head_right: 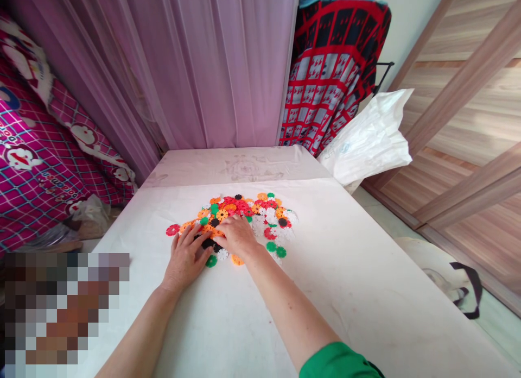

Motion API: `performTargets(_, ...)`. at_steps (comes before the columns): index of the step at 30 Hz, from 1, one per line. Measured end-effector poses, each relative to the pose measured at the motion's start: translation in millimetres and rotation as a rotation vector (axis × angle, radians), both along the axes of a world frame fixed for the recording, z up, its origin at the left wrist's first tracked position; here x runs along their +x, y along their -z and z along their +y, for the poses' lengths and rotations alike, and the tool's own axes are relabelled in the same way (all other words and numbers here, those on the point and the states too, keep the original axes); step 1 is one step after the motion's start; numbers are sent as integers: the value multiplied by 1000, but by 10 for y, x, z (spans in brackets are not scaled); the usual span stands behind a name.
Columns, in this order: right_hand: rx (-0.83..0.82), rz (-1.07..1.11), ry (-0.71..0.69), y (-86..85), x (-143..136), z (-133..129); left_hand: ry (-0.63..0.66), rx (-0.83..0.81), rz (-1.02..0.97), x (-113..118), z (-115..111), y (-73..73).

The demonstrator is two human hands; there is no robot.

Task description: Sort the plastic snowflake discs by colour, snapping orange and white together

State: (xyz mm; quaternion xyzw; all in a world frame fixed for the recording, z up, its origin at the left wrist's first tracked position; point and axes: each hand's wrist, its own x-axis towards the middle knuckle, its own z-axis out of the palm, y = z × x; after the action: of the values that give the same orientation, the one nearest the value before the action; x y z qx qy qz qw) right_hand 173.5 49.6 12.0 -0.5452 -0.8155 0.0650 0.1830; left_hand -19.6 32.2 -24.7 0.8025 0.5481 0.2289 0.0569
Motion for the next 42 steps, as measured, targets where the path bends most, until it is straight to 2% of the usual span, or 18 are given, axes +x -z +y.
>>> performTargets(7, -34, -34, 88, -57, -79, -17, -2, -2, 16, -8, 5, 5)
performTargets(11, 18, 100, 195, -96, 32, -138, 1, 5, 21, -12, 7, 9)
performTargets(14, 99, 259, 271, -30, 203, -349, 8, -3, 21, -14, 6, 10)
performTargets(18, 186, 374, 301, 157, 382, -686, -3, -18, 12, -7, -1, 0)
performTargets(23, 228, 341, 284, 281, 424, -882, -19, -32, 20, 8, -15, -20)
performTargets(33, 221, 147, 206, 196, 358, -870, -11, -16, 51, 3, -38, -42)
performTargets(42, 162, 180, 171, 183, 358, -884, -11, -20, 60, 6, -31, -32)
